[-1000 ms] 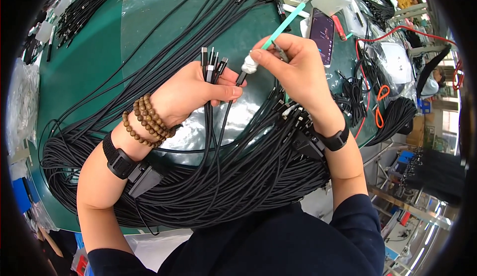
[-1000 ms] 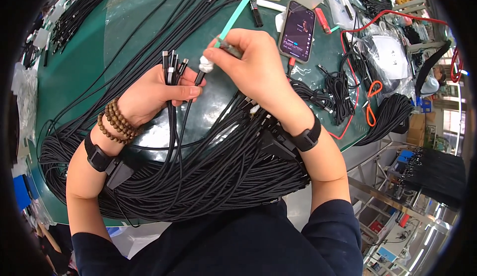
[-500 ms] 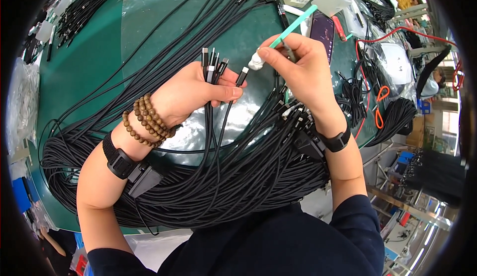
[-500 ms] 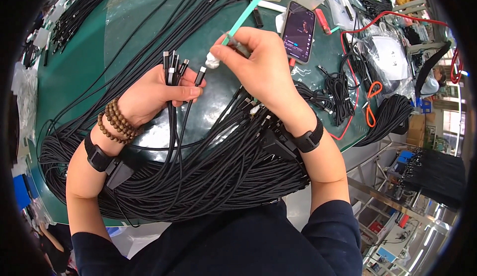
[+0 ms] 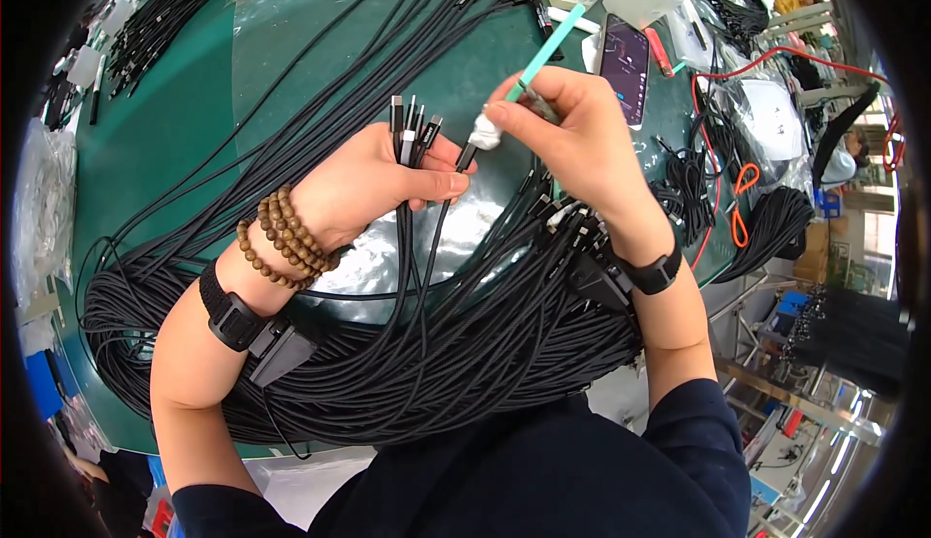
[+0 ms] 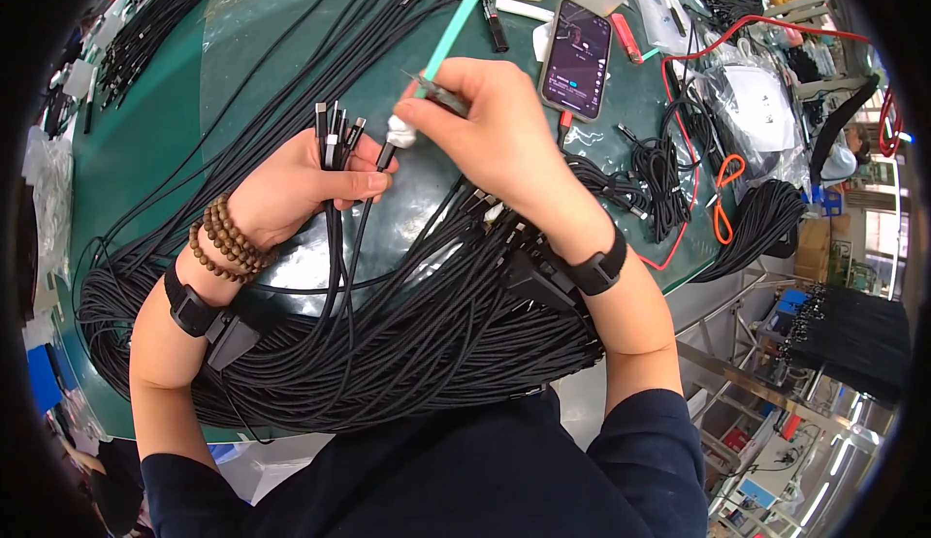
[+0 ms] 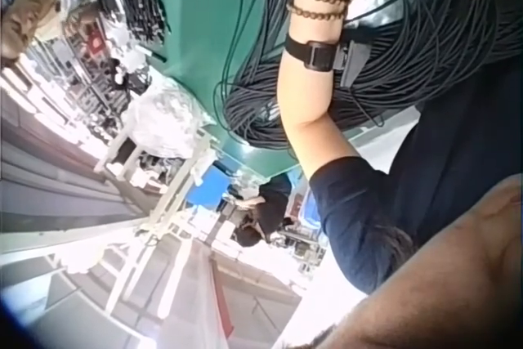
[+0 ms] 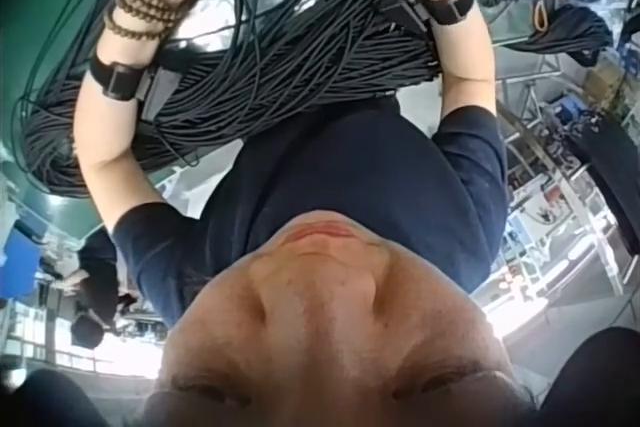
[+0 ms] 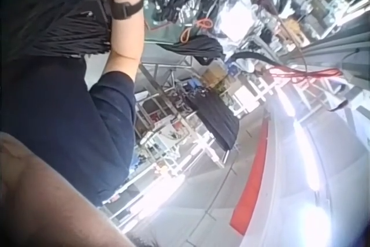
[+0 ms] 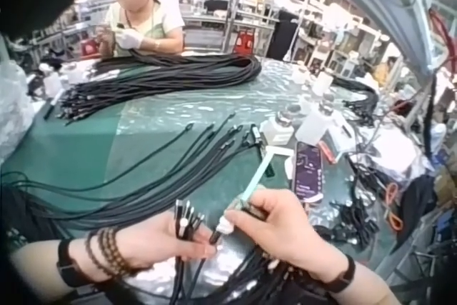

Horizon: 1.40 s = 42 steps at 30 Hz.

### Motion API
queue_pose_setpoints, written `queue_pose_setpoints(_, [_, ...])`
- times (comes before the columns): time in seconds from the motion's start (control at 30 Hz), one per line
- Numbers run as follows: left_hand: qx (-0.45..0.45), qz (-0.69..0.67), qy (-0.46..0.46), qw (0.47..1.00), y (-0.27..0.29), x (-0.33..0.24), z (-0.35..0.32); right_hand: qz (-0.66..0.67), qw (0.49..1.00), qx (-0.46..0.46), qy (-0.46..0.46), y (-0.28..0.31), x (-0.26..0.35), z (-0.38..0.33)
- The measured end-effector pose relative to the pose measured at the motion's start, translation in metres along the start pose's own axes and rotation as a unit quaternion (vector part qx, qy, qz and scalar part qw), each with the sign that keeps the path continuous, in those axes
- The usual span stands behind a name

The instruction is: The person cleans the connectors of charging cables by wiping them with a cloth and scraping them with a blade. Each cable is handled individually before being gathered together in one hand.

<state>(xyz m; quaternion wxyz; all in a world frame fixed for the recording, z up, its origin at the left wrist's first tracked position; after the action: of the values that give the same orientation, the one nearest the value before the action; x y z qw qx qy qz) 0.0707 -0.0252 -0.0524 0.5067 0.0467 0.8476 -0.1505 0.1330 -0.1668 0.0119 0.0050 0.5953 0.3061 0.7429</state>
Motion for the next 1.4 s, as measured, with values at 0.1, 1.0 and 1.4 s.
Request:
queue_pose_setpoints(0.1, [0.0,0.002,0.001,1.0,-0.001,0.0,0.0,0.004,1.0,0.002,-0.023,0.003,-0.006,-0.002])
queue_pose_setpoints(1.0, [0.023,-0.021,-0.011,0.999,-0.003,0.0,0.0,0.005,0.999,0.014,-0.041,-0.011,-0.017,-0.001])
queue_pose_setpoints(1.4, [0.032,0.009,0.0,0.999,-0.005,0.0,0.0,0.043,0.998,-0.026,-0.025,0.002,-0.015,0.002])
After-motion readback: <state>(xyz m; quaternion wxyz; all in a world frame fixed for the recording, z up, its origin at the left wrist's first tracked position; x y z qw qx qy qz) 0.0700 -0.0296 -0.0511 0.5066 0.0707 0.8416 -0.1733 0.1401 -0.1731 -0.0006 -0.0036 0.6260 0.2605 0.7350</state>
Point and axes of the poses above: each hand's wrist, its own z-axis towards the middle knuckle, its own y-axis out of the back of the hand, x = y × z, the point moved 7 cm from there along z, towards the middle knuckle, and after that the axes turned 4 degrees about -x, right-handed, at the moved point
